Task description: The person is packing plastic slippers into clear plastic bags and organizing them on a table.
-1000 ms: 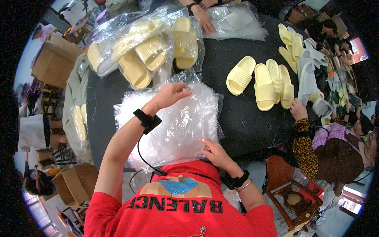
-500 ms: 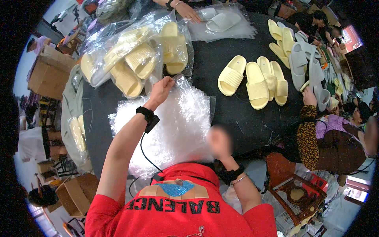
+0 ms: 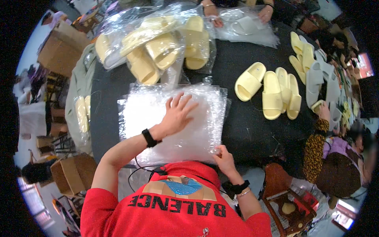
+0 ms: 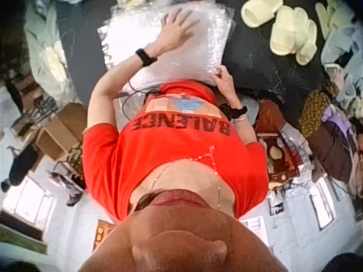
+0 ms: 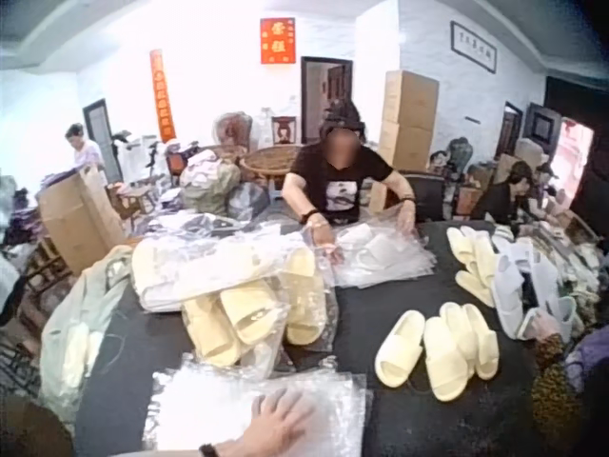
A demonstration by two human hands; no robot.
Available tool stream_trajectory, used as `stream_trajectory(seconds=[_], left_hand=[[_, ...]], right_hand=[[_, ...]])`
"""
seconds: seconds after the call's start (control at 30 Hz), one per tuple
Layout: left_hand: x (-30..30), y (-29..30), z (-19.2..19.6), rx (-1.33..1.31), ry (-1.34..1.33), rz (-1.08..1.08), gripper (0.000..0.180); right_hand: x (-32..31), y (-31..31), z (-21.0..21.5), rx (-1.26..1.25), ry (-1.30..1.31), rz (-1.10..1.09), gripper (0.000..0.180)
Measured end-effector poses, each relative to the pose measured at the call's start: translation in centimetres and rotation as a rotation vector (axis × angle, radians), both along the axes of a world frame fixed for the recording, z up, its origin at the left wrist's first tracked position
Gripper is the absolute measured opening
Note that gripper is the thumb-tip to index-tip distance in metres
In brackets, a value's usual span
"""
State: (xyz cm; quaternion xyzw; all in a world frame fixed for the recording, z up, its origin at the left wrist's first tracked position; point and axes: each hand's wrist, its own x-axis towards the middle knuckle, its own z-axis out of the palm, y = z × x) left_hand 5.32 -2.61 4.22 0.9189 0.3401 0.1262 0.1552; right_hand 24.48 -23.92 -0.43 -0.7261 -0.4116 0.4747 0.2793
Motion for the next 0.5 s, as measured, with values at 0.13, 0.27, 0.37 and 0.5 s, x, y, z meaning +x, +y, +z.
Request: stream_trajectory(seconds=[0.13,0.27,0.37,0.5], left_hand=[[-7.3,-5.7,0.7,-0.126,0.274,-0.061,0.073],[-11.2,-10.3,-0.8,-0.133,0.258,-0.053,0.078],[-12.5,-12.6,-1.7,-0.133,0.223,-0.012,0.081],[-12.8,-13.6,-2.6,-0.158,0.207,0.037,0.085]], right_hand=[[0.2,1.2,1.4,-0.004,-0.033,0.073,0.071],[0.7,2.4,2.1,-0.037,-0.066,0.222,0.082],[0.5,2.3,2.5,-0.127,-0.082,0.295,0.084],[0.6,1.2,2.1,-0.084,-0.189,0.287,0.085]])
